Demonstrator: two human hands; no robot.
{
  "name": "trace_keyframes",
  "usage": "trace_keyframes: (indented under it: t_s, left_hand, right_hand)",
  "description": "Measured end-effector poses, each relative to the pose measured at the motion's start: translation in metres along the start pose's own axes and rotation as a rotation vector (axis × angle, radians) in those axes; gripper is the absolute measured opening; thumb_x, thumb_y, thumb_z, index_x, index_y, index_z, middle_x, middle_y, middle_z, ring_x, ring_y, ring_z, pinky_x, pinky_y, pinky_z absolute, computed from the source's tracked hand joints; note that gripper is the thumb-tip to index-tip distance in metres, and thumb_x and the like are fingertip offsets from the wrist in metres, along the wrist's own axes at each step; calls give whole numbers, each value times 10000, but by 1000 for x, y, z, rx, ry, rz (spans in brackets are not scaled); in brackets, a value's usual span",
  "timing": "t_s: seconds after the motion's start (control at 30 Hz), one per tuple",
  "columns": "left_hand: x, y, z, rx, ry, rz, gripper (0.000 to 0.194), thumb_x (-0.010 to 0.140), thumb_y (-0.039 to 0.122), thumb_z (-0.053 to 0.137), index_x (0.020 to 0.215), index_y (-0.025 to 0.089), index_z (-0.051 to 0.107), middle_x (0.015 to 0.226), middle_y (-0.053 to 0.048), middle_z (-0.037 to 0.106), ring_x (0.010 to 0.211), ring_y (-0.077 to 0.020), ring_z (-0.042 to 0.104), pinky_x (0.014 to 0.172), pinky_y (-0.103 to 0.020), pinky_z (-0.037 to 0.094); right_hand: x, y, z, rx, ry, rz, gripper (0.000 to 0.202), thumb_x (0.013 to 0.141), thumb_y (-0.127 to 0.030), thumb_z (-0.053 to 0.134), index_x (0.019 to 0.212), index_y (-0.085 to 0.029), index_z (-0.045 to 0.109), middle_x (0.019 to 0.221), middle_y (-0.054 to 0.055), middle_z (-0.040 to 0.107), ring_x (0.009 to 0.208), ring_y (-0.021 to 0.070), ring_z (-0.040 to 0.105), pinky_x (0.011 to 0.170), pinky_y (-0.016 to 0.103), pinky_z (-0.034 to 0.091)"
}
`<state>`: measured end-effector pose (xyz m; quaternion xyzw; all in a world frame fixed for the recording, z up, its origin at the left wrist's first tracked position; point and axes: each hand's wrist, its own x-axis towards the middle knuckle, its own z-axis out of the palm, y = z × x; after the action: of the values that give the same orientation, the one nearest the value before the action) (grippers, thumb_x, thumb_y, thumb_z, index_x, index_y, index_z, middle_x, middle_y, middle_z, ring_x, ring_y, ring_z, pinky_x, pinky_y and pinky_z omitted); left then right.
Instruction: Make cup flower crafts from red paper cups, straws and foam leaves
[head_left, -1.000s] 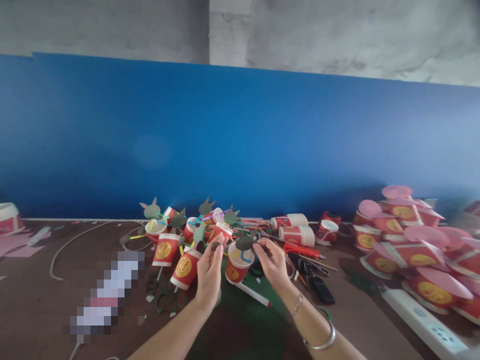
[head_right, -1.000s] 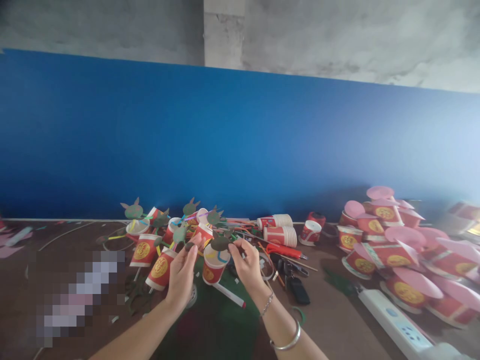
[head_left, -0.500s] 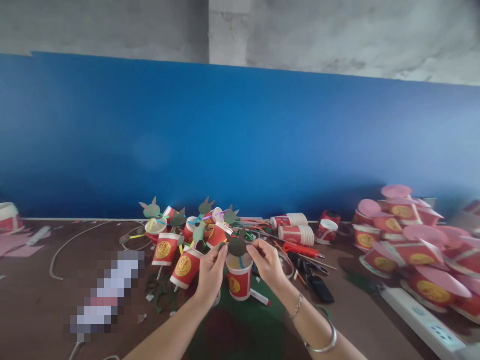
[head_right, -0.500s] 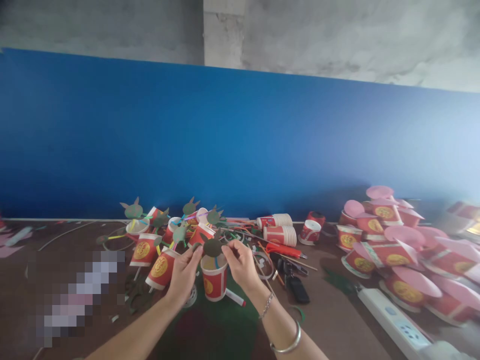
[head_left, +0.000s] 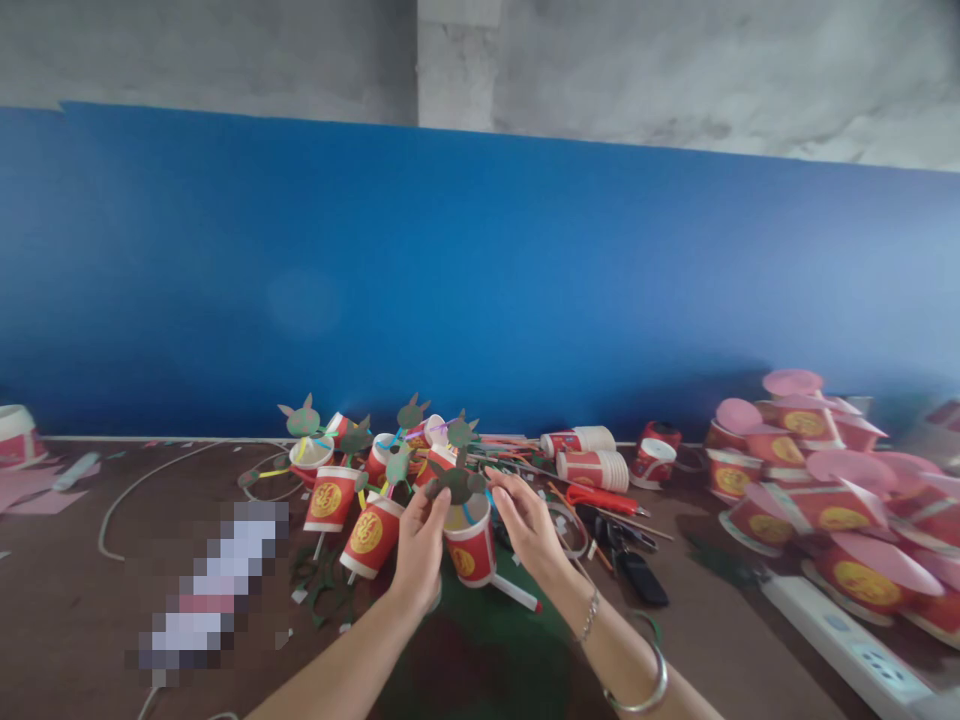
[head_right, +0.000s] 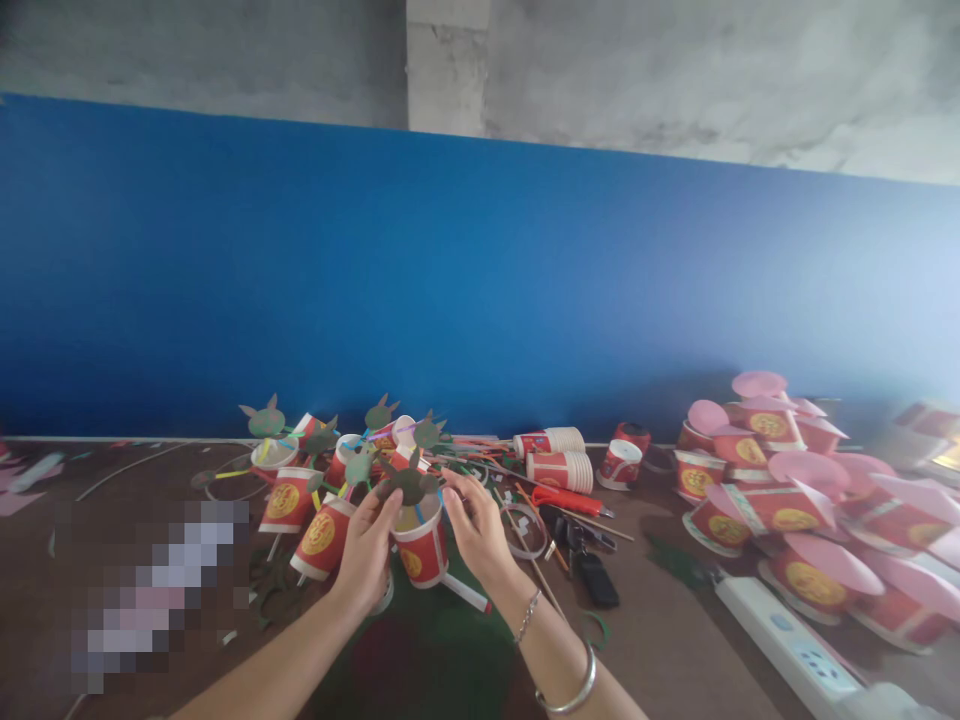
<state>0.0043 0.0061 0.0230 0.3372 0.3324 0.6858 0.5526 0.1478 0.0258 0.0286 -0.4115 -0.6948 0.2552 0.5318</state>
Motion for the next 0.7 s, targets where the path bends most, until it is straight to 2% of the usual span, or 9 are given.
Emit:
trace_keyframes:
  t_s: [0.07, 0.17, 0.3, 0.5, 0.7]
  left_hand:
    - [0, 1, 1, -25, 66, 29, 316, 741, 349, 644, 994, 165, 599, 958, -67, 689, 889, -205, 641, 788, -309, 483]
    - [-1, 3, 2, -20, 128, 73, 299, 741, 354, 642, 974, 173, 590, 942, -49, 684, 860, -190, 643, 779, -297, 484]
    - [-1, 4, 1, 61, 127, 111, 259, 758, 360, 621, 943, 182, 597, 904, -22, 678, 835, -165, 631, 766, -266, 472]
    - [1, 6, -3, 172, 102, 130, 255, 773, 376, 597, 906, 159, 592, 821, -21, 653, 775, -158, 614, 708, -250, 462]
    - [1, 6, -4, 175, 92, 102, 261, 779, 378, 588, 906, 151, 583, 835, -36, 650, 774, -166, 612, 710, -261, 466]
  right_hand:
    - [-4, 0, -1, -89, 23, -72, 237, 860, -286, 477, 1052, -182, 572, 970, 88, 634, 876, 199, 596, 773, 312, 476]
    - [-8, 0, -2, -204, 11, -190, 145, 828, -236, 511, 959, -187, 552, 842, 60, 619, 767, 183, 584, 702, 295, 478]
    - [-7, -3, -3, -273, -37, -291, 74, 840, -205, 492, 869, -193, 559, 801, 57, 608, 758, 186, 572, 681, 299, 465]
    - [-4, -2, -5, -411, -144, -395, 138, 876, -179, 427, 926, -185, 555, 820, 70, 615, 774, 188, 563, 687, 301, 451]
    - [-3, 0, -6, -604, -218, -482, 177, 892, -167, 370, 863, -169, 545, 772, 70, 585, 748, 187, 537, 669, 290, 420]
